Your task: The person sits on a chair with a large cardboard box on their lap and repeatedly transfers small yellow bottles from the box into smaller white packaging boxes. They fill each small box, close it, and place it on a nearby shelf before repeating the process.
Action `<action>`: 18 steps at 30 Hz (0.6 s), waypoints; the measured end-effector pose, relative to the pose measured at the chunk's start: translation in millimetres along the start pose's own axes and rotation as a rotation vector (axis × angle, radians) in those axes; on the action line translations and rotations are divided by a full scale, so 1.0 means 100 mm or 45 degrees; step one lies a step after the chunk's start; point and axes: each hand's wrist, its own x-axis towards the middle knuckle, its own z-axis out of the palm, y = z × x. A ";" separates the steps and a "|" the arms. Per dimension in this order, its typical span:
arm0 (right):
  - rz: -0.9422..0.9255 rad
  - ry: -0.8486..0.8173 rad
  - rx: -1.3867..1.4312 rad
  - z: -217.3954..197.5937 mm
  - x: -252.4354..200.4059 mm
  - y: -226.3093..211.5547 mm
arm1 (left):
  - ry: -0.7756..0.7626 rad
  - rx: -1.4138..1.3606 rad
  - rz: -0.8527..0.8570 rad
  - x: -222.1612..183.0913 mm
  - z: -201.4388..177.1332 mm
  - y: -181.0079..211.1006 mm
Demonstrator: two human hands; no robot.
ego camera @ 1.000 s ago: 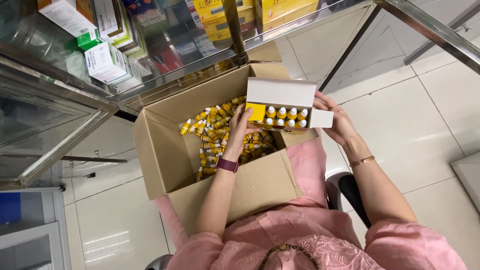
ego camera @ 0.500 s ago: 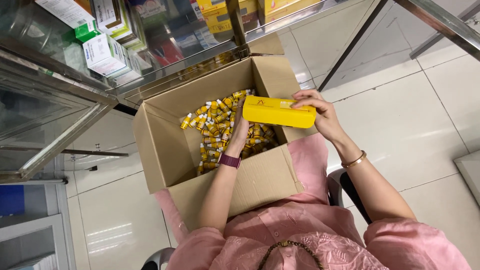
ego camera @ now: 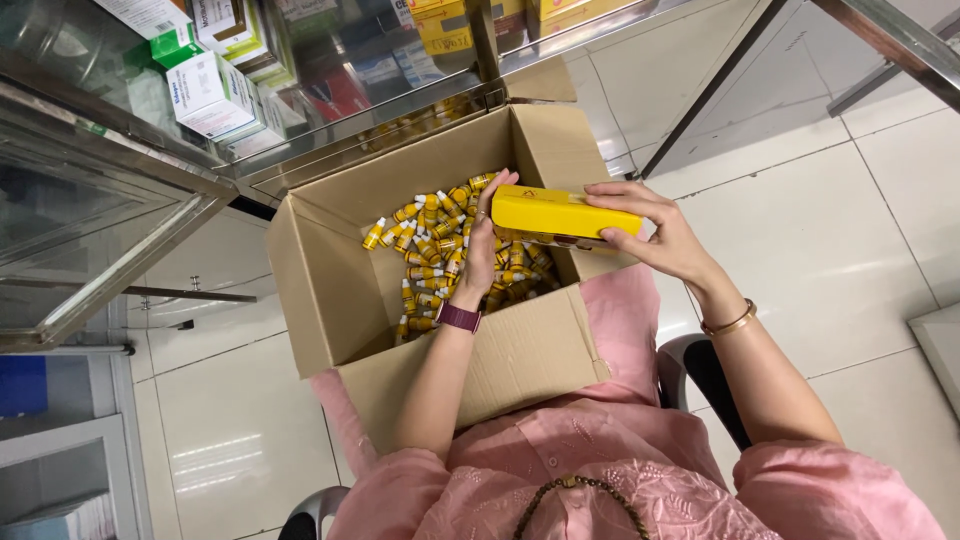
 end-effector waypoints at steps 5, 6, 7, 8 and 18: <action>0.002 -0.029 -0.108 0.00 0.01 -0.03 | -0.013 0.032 -0.027 0.02 0.04 0.07; 0.004 -0.029 -0.108 -0.01 0.00 -0.02 | -0.014 0.032 -0.029 0.02 0.03 0.06; -0.012 -0.022 -0.126 -0.01 0.00 0.00 | -0.010 0.114 -0.009 0.03 0.03 0.04; -0.028 -0.014 -0.143 -0.01 0.00 0.01 | -0.006 0.196 0.012 0.04 0.03 0.02; -0.099 -0.084 -0.170 -0.04 -0.01 0.02 | -0.045 0.154 -0.018 0.02 -0.03 0.11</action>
